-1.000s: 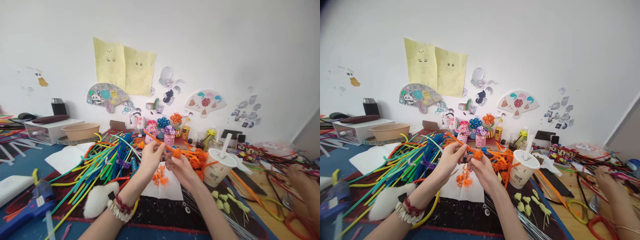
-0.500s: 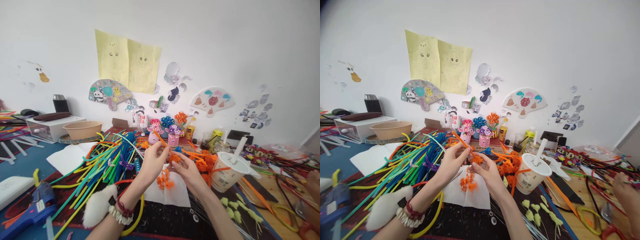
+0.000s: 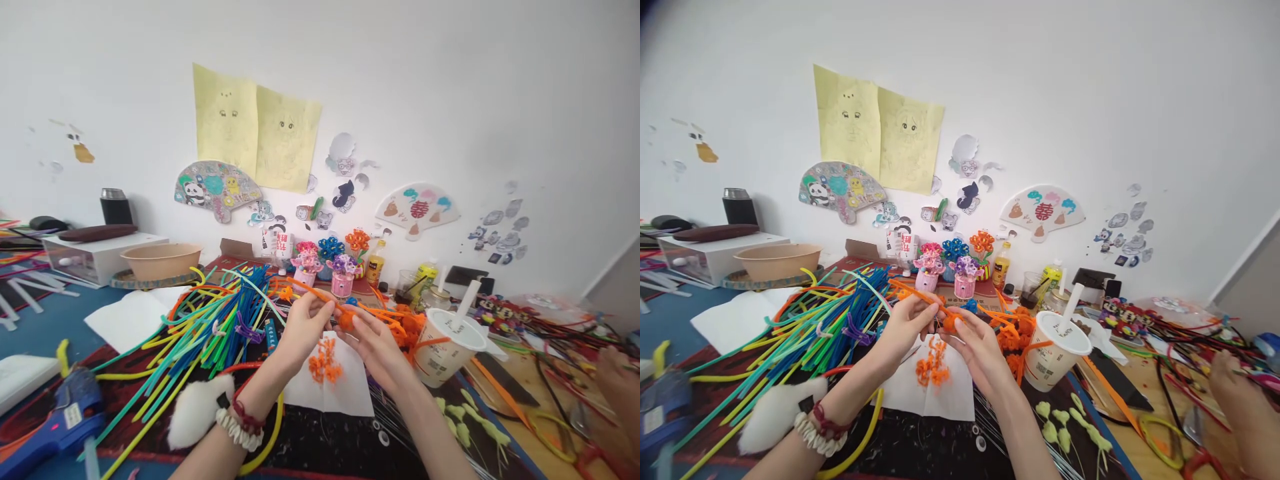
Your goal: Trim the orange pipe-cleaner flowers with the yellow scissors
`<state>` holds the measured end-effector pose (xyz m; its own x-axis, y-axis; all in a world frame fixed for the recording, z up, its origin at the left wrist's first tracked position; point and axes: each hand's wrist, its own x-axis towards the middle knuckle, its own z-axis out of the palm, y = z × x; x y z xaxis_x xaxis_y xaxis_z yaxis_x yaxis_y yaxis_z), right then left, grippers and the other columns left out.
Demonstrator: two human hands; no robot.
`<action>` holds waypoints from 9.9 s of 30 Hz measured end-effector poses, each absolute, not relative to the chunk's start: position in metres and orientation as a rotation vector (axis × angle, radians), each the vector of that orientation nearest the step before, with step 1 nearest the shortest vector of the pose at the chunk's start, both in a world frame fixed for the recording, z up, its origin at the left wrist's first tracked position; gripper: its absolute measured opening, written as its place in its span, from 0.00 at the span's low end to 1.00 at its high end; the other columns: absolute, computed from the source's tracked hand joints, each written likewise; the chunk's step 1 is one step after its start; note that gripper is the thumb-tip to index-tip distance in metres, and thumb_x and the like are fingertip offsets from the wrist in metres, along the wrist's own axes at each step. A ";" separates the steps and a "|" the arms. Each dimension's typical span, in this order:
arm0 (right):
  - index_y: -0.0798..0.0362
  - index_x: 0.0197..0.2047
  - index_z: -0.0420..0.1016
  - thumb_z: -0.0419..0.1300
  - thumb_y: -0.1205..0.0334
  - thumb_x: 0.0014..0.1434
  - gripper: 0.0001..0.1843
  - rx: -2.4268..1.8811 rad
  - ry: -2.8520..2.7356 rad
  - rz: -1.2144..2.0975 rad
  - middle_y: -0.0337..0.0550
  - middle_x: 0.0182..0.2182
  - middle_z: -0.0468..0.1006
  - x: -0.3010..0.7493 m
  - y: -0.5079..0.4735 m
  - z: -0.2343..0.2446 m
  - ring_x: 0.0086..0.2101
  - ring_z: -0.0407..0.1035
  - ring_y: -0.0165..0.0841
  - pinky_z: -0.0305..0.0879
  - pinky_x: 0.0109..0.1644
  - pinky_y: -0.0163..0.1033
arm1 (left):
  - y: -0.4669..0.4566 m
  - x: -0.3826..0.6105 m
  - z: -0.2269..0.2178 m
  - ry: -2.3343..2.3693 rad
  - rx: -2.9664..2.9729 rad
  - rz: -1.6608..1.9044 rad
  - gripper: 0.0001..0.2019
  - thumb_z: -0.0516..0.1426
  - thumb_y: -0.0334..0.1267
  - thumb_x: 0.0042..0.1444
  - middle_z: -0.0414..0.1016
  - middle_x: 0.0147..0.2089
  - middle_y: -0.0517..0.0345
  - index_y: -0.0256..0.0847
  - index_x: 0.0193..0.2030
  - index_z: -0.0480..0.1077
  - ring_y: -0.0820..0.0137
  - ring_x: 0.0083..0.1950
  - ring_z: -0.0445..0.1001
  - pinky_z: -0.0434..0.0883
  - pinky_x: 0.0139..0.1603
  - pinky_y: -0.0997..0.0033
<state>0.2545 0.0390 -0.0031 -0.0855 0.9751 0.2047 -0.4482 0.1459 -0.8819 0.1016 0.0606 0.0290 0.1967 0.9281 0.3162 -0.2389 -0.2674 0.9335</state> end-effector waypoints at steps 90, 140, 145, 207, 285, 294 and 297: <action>0.54 0.38 0.82 0.74 0.58 0.42 0.18 -0.771 -0.985 1.292 0.47 0.40 0.82 0.268 0.042 -0.018 0.34 0.76 0.34 0.71 0.46 0.41 | -0.029 0.048 0.021 2.239 2.300 0.110 0.13 0.50 0.26 0.51 0.72 0.44 0.34 0.27 0.42 0.70 0.46 0.50 0.72 0.69 0.45 0.55; 0.50 0.42 0.77 0.68 0.56 0.52 0.15 -0.910 -1.111 0.378 0.46 0.40 0.81 0.244 0.019 -0.020 0.42 0.74 0.40 0.72 0.45 0.43 | 0.018 0.081 0.004 1.183 1.931 0.871 0.16 0.57 0.47 0.52 0.71 0.37 0.60 0.44 0.41 0.57 0.67 0.36 0.71 0.64 0.35 0.69; 0.51 0.41 0.77 0.68 0.55 0.51 0.14 -0.946 -1.119 0.344 0.46 0.40 0.81 0.245 0.019 -0.021 0.41 0.74 0.40 0.71 0.43 0.43 | 0.018 0.079 0.006 1.197 1.994 0.855 0.13 0.55 0.49 0.55 0.69 0.32 0.63 0.45 0.36 0.55 0.69 0.31 0.68 0.62 0.30 0.71; 0.52 0.33 0.76 0.62 0.59 0.57 0.06 -0.898 -1.245 0.455 0.39 0.27 0.76 0.252 0.021 -0.010 0.31 0.70 0.32 0.68 0.37 0.35 | 0.000 0.075 0.016 1.249 2.245 0.539 0.15 0.36 0.51 0.66 0.73 0.33 0.55 0.44 0.42 0.53 0.63 0.32 0.71 0.59 0.31 0.68; 0.53 0.29 0.73 0.57 0.60 0.60 0.09 -0.976 -1.394 0.422 0.39 0.26 0.71 0.244 0.015 -0.006 0.29 0.66 0.32 0.63 0.34 0.35 | -0.001 0.079 0.018 1.218 2.156 0.545 0.12 0.37 0.48 0.66 0.68 0.30 0.60 0.46 0.39 0.52 0.67 0.29 0.64 0.57 0.30 0.69; 0.52 0.32 0.73 0.59 0.57 0.58 0.08 -0.934 -1.239 0.538 0.38 0.26 0.72 0.251 0.020 -0.006 0.27 0.64 0.31 0.63 0.30 0.33 | -0.003 0.077 0.019 1.178 2.190 0.538 0.13 0.37 0.49 0.66 0.69 0.31 0.59 0.45 0.40 0.53 0.66 0.31 0.65 0.59 0.31 0.68; 0.53 0.32 0.73 0.59 0.57 0.58 0.08 -0.927 -1.237 0.532 0.37 0.25 0.70 0.251 0.020 -0.008 0.26 0.63 0.30 0.62 0.30 0.33 | -0.003 0.079 0.022 1.209 2.196 0.505 0.11 0.37 0.48 0.66 0.71 0.31 0.57 0.45 0.39 0.52 0.65 0.31 0.67 0.59 0.32 0.68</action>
